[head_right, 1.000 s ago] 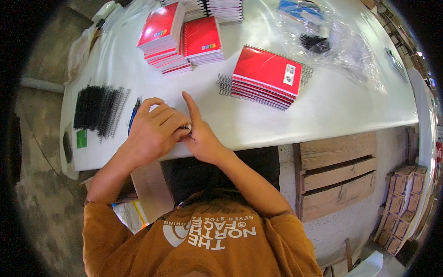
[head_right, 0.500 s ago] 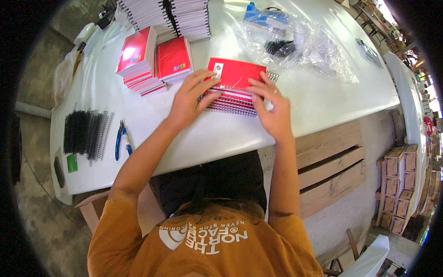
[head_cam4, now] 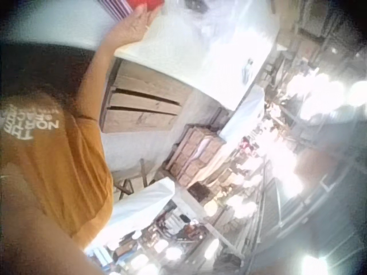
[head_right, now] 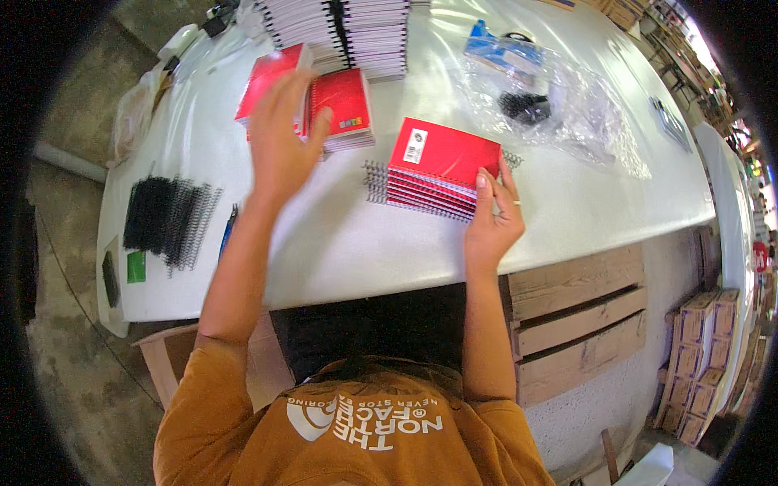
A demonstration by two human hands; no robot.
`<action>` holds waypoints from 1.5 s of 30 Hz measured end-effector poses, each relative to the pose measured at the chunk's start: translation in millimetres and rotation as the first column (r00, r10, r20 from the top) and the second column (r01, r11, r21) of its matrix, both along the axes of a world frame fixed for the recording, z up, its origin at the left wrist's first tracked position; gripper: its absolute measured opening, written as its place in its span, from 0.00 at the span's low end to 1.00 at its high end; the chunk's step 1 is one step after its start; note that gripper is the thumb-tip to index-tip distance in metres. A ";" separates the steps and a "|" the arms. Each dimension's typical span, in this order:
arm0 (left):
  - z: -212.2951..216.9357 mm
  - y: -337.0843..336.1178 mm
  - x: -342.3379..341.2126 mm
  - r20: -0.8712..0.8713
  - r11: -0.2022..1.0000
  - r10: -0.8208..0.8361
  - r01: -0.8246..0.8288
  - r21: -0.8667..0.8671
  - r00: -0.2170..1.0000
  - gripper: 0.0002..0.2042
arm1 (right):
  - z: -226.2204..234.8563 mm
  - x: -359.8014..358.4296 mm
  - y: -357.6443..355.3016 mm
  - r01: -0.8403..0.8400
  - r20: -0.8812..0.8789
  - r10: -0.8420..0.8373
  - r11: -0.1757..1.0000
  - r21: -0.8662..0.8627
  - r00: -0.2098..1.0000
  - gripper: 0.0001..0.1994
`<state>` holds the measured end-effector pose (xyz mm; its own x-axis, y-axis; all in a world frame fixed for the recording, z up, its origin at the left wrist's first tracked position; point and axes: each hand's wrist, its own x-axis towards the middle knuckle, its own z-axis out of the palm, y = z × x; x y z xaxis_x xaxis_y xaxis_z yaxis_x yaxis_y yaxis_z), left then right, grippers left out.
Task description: The person threads plastic spiral coils through the punched margins of red notebooks and uses pliers to trim or bend the coil ends.
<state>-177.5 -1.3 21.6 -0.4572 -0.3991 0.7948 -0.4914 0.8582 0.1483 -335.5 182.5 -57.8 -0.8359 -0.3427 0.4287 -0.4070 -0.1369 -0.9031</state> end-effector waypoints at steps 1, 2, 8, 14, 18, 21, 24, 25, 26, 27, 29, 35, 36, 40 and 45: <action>10.2 -13.4 14.5 0.080 0.980 0.160 -0.149 -0.133 0.984 0.16 | 6.8 3.5 2.0 0.121 -0.205 -0.101 0.988 0.092 0.973 0.09; 9.9 -21.0 34.2 0.148 0.983 0.163 -0.147 -0.109 0.976 0.16 | 13.3 8.4 5.0 0.257 -0.410 -0.176 0.955 0.150 0.895 0.08; 29.3 26.1 106.1 0.218 0.972 -0.154 0.108 0.208 0.964 0.13 | 31.7 78.3 5.8 -0.601 0.361 0.742 0.670 -0.436 0.565 0.15; 36.7 62.7 170.8 0.165 0.704 -0.505 0.293 0.647 0.847 0.18 | 33.8 102.1 -18.7 -0.721 0.693 0.681 0.354 -0.595 -0.237 0.17; -22.5 5.1 215.5 0.360 0.724 0.262 -0.429 0.541 0.896 0.17 | 33.9 91.0 -35.9 -0.872 0.138 0.868 0.449 0.193 0.477 0.16; -58.4 -9.1 226.2 0.574 0.686 0.431 -0.667 0.293 0.696 0.13 | 26.2 98.9 -45.4 -0.904 0.294 0.859 0.427 0.042 0.419 0.14; -60.6 -7.5 216.7 0.294 0.758 0.343 -0.448 0.474 0.892 0.12 | 12.3 107.0 -50.0 -0.913 0.308 0.892 0.385 -0.131 0.332 0.13; -58.6 -4.5 214.0 0.180 0.697 0.274 -0.324 0.640 0.945 0.12 | 5.1 107.4 -51.5 -0.923 0.289 0.900 0.369 -0.109 0.325 0.13; -55.3 0.7 211.9 0.051 0.609 0.221 -0.178 0.773 0.974 0.13 | -2.4 107.2 -54.1 -0.932 0.271 0.909 0.352 -0.087 0.318 0.12; -43.9 9.5 205.3 -0.085 0.498 0.187 -0.019 0.867 0.979 0.14 | -7.4 106.8 -55.6 -0.940 0.253 0.917 0.335 -0.065 0.309 0.12; -28.5 31.6 194.5 -0.120 0.249 -0.088 0.138 0.959 0.989 0.22 | -9.0 107.4 -56.8 -0.941 0.270 0.917 0.327 -0.090 0.293 0.13; -15.6 57.1 174.6 0.095 0.366 -0.196 -0.017 0.930 0.976 0.21 | -0.8 105.6 -53.4 -0.919 0.265 0.881 0.388 0.070 0.392 0.14; -15.1 47.5 176.1 0.099 0.383 -0.169 -0.027 0.923 0.981 0.19 | -2.5 103.3 -53.5 -0.914 0.261 0.876 0.398 0.082 0.405 0.15; -14.5 36.8 170.7 0.161 0.448 -0.117 -0.092 0.889 0.980 0.19 | -5.7 101.1 -52.8 -0.905 0.295 0.859 0.422 0.050 0.417 0.14; -21.6 31.2 165.9 0.169 0.419 -0.126 -0.102 0.902 0.978 0.22 | -2.6 101.7 -51.9 -0.901 0.249 0.866 0.423 0.094 0.433 0.14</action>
<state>-11.6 29.9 0.1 -0.5528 -0.8243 -0.1223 -0.5953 0.2879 0.7501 -233.8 130.6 -60.4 -0.0635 -0.9829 0.1729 -0.0315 -0.1712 -0.9847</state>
